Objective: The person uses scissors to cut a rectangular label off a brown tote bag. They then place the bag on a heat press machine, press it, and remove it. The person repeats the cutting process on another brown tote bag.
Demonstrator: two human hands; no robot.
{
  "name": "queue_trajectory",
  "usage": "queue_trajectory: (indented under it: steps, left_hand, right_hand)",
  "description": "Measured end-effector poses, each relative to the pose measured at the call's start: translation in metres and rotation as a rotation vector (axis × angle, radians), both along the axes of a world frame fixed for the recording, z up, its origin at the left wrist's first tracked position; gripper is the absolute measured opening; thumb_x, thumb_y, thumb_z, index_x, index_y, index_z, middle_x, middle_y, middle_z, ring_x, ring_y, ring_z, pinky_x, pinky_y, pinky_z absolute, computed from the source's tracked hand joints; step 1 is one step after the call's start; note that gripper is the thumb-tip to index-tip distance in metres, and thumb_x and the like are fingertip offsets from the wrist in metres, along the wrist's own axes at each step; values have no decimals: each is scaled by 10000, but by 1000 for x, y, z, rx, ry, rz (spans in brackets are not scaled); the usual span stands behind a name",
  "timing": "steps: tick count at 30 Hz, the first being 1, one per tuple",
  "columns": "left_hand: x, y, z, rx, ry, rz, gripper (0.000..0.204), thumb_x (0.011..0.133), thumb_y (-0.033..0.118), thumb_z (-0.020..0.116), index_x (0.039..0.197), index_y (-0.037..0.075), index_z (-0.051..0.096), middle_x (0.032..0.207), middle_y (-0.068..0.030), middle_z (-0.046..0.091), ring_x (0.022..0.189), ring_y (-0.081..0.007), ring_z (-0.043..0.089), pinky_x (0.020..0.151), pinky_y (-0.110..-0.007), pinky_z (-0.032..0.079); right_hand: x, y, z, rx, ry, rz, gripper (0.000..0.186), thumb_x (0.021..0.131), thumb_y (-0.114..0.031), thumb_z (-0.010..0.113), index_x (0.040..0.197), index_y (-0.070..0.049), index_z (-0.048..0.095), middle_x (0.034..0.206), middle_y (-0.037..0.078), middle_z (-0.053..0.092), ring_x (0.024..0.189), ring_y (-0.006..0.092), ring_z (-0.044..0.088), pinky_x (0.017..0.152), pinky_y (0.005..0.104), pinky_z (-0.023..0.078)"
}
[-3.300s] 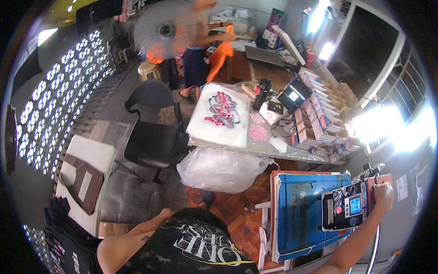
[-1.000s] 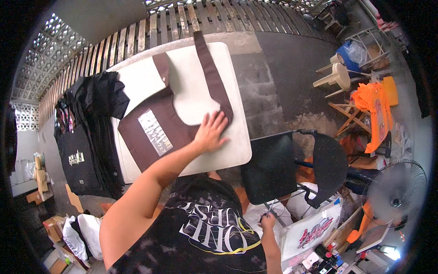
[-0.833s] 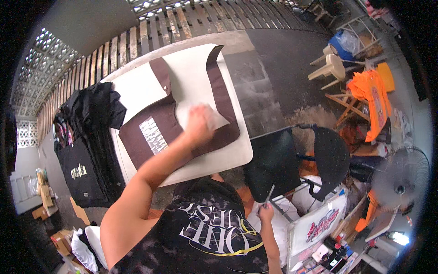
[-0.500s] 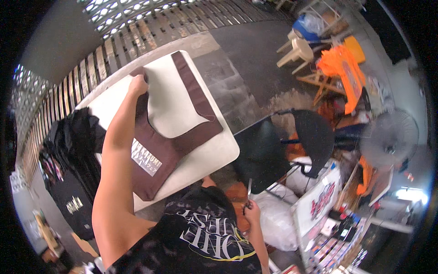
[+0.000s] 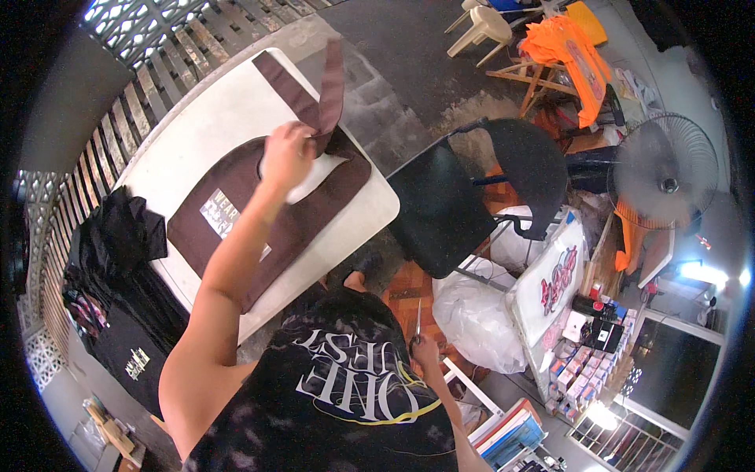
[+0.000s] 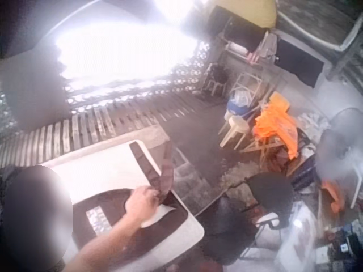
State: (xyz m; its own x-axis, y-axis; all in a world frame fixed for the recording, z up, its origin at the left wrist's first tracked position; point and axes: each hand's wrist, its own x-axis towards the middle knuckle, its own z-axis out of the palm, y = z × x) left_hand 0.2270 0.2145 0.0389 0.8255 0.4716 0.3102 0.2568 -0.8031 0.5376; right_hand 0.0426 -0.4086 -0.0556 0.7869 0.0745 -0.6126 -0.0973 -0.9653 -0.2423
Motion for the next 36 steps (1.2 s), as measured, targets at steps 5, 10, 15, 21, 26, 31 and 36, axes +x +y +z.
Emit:
queue_trajectory:
  steps: [5, 10, 15, 21, 26, 31, 36]
  left_hand:
    - [92, -27, 31, -52, 699, 233, 810, 942, 695, 439, 1366, 10, 524, 1369, -254, 583, 1330, -393, 518, 1131, -657, 222]
    - [146, 103, -64, -194, -62, -327, 616, 971, 431, 580, 1495, 131, 456, 1590, -142, 377, 1471, -333, 343, 1171, -631, 207]
    - [125, -80, -17, -29, -123, -236, 334, 955, 249, 621, 1203, 27, 644, 1223, -192, 652, 1166, -388, 584, 1018, -508, 426]
    - [-25, -368, -11, -839, 290, -1130, 384, 996, 203, 638, 1329, 19, 591, 1214, -125, 677, 1075, -201, 652, 940, -365, 524]
    - [-106, -546, -9, -1370, 713, -1088, 458, 1064, 334, 500, 1399, 21, 507, 1181, -128, 678, 1077, -206, 634, 934, -330, 485]
    - [-84, -579, -24, -948, 427, -769, 261, 1041, 154, 475, 1057, -3, 683, 769, -65, 701, 699, -139, 636, 699, -291, 513]
    - [-87, -442, -133, -455, 946, -579, 249, 887, 226, 609, 1020, 51, 727, 826, -141, 715, 716, -267, 681, 663, -397, 550]
  right_hand:
    - [53, 55, 39, 271, -89, -423, 252, 889, -136, 735, 1091, -8, 654, 768, 56, 682, 694, 154, 662, 637, 338, 526]
    - [75, 91, 92, 316, -323, -319, 391, 835, -261, 806, 1114, -40, 646, 767, 89, 671, 692, 172, 654, 657, 357, 521]
    - [-46, 34, 108, 228, -430, -630, 437, 799, -300, 827, 1115, -56, 650, 777, 119, 664, 700, 250, 662, 662, 374, 515]
    - [-35, 17, 127, 428, -523, -738, 539, 812, -261, 806, 1251, -62, 564, 878, 189, 704, 827, 342, 714, 725, 430, 540]
    - [-21, -36, 158, 545, -655, -423, 516, 838, -191, 741, 1283, -58, 515, 985, 223, 709, 888, 424, 693, 742, 484, 550]
    - [-54, -143, 196, 587, -889, -355, 175, 831, -116, 704, 978, -31, 660, 997, 188, 703, 859, 416, 683, 766, 462, 564]
    - [-122, -315, 281, -93, -1547, -621, 63, 843, -41, 671, 903, -45, 655, 1029, 142, 673, 1017, 348, 623, 916, 454, 493]
